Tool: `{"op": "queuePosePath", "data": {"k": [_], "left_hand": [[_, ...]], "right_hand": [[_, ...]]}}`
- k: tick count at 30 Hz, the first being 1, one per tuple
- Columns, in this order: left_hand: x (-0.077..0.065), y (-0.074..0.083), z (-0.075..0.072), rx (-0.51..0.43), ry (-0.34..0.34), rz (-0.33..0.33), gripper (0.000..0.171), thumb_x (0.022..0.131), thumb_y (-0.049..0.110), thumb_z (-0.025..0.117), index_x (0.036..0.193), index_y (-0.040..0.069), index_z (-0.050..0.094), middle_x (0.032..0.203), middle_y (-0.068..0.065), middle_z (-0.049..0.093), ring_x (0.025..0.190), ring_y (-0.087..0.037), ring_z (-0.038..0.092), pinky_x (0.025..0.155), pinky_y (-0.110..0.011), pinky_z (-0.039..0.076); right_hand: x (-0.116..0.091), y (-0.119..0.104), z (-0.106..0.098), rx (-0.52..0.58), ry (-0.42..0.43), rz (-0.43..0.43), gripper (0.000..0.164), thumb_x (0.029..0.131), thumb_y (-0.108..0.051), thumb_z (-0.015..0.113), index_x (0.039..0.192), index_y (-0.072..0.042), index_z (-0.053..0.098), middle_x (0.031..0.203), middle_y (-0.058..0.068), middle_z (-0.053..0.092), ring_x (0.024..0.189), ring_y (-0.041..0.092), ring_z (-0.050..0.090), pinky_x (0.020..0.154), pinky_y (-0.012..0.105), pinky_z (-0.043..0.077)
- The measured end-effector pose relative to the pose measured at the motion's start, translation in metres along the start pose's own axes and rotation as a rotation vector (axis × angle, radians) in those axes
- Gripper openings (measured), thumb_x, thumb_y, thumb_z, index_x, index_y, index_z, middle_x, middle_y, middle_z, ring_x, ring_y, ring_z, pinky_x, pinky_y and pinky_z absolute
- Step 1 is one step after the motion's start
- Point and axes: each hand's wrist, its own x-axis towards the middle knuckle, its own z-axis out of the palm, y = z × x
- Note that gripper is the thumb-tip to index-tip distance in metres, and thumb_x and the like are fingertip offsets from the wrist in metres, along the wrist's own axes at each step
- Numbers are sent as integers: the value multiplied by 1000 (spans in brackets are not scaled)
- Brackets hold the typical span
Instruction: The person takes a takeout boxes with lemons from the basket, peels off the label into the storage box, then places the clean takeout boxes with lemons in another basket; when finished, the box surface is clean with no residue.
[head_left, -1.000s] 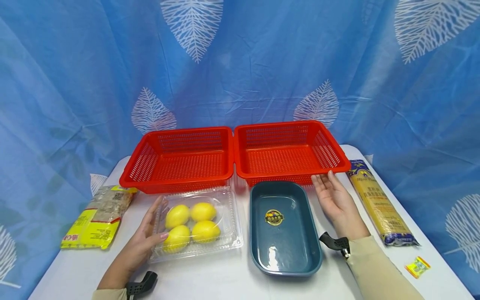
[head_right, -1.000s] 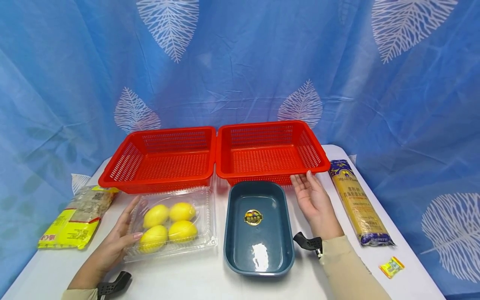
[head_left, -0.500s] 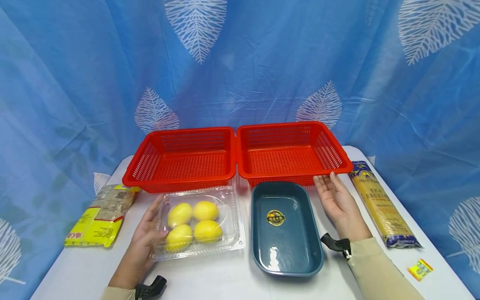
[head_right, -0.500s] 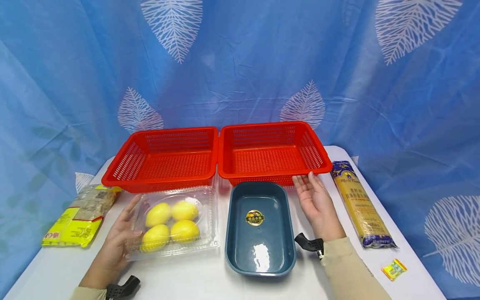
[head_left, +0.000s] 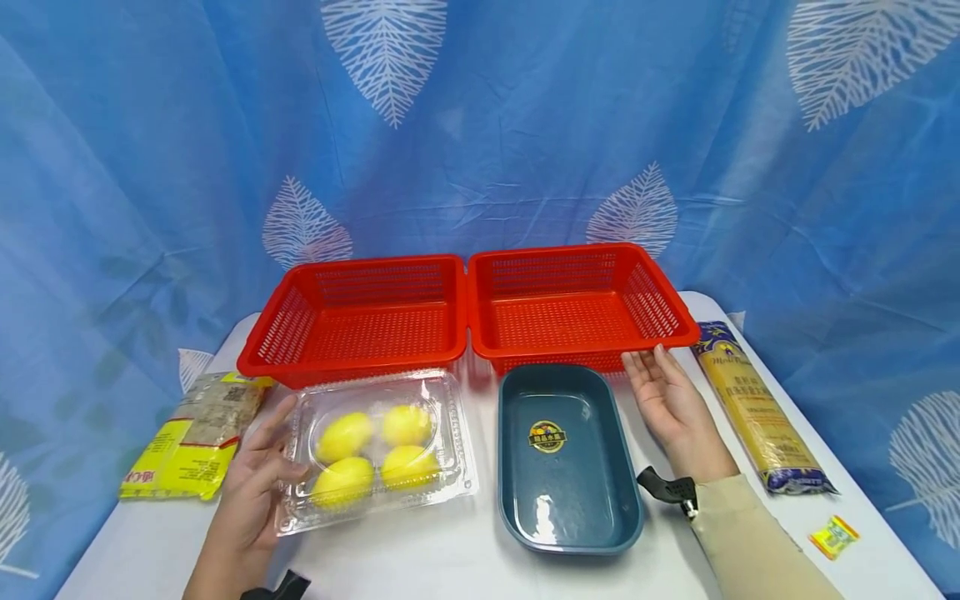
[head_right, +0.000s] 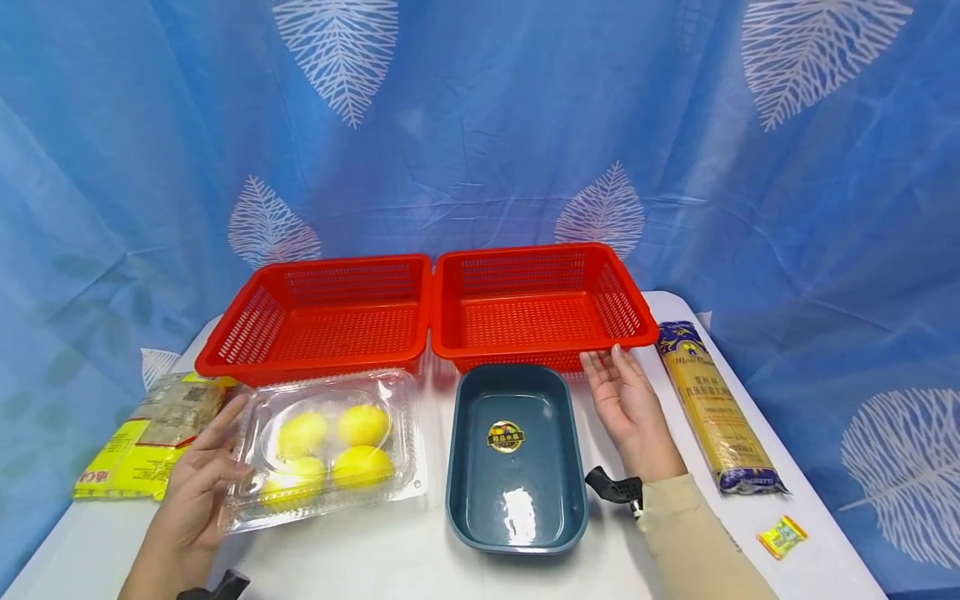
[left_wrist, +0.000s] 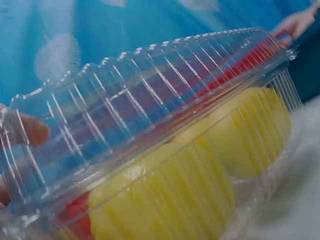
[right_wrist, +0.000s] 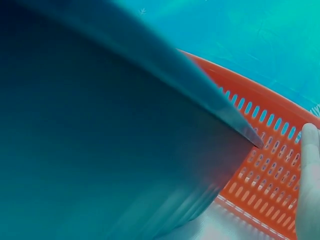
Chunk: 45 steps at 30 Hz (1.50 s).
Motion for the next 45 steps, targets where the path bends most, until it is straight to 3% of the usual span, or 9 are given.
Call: {"op": "queuePosePath", "data": {"k": [4, 10, 14, 19, 28, 35, 39, 41, 45], "left_hand": [[-9, 12, 3, -22, -56, 86, 89, 89, -26, 37, 165, 21, 38, 169, -5, 17, 132, -19, 56, 94, -38, 55], [-5, 33, 27, -2, -131, 121, 80, 94, -22, 35, 163, 17, 43, 165, -11, 23, 135, -25, 53, 93, -42, 55], [12, 46, 54, 30, -128, 78, 72, 98, -16, 40, 160, 19, 48, 163, -11, 25, 141, -26, 42, 94, -41, 55], [52, 51, 98, 43, -94, 63, 70, 97, -16, 44, 159, 16, 49, 164, -10, 29, 146, -31, 33, 99, -43, 53], [131, 24, 167, 84, -113, 185, 63, 95, -12, 52, 153, 10, 56, 163, -4, 39, 149, -26, 32, 70, -26, 60], [178, -6, 212, 72, -45, 197, 64, 88, -13, 59, 149, 7, 60, 158, -6, 47, 144, -18, 41, 90, -29, 57], [195, -23, 231, 38, -15, 178, 63, 85, -12, 60, 146, 7, 63, 155, -7, 49, 103, -13, 59, 69, -23, 55], [201, -32, 239, 45, -5, 155, 63, 85, -9, 61, 144, 12, 66, 154, -6, 50, 79, -14, 51, 56, -25, 47], [210, -50, 249, 71, 23, 121, 61, 83, -6, 64, 138, 19, 71, 148, -4, 56, 60, -17, 37, 49, -28, 39]], "right_hand": [[0, 1, 1, 1, -4, 0, 26, 107, -3, 55, 133, -7, 55, 121, 14, 64, 117, 26, 64, 110, 40, 46], [0, 1, 0, 12, -21, 2, 28, 107, -3, 55, 135, -7, 55, 121, 14, 65, 122, 26, 63, 110, 40, 45], [0, 1, -1, 26, -16, 11, 31, 107, -3, 55, 138, -9, 54, 124, 14, 65, 124, 25, 62, 111, 40, 44], [-1, 0, -2, 31, -4, 1, 27, 107, -2, 55, 134, -8, 55, 122, 14, 64, 119, 26, 64, 110, 40, 45], [1, 1, -3, 7, -30, -7, 26, 108, -3, 54, 133, -7, 54, 121, 14, 64, 117, 26, 65, 110, 39, 45], [0, 3, -5, 8, -22, -2, 31, 107, -4, 56, 138, -9, 54, 123, 14, 66, 119, 26, 65, 110, 40, 45], [-1, 3, -5, 12, -30, 0, 33, 108, -4, 56, 140, -9, 54, 125, 14, 66, 125, 24, 62, 110, 39, 44], [-1, 3, -5, 10, -34, -2, 36, 107, -5, 56, 143, -10, 53, 129, 13, 66, 129, 24, 59, 110, 40, 44], [0, 3, -4, -2, -30, -5, 39, 107, -5, 57, 145, -12, 53, 132, 12, 66, 135, 23, 56, 110, 40, 44]]}}
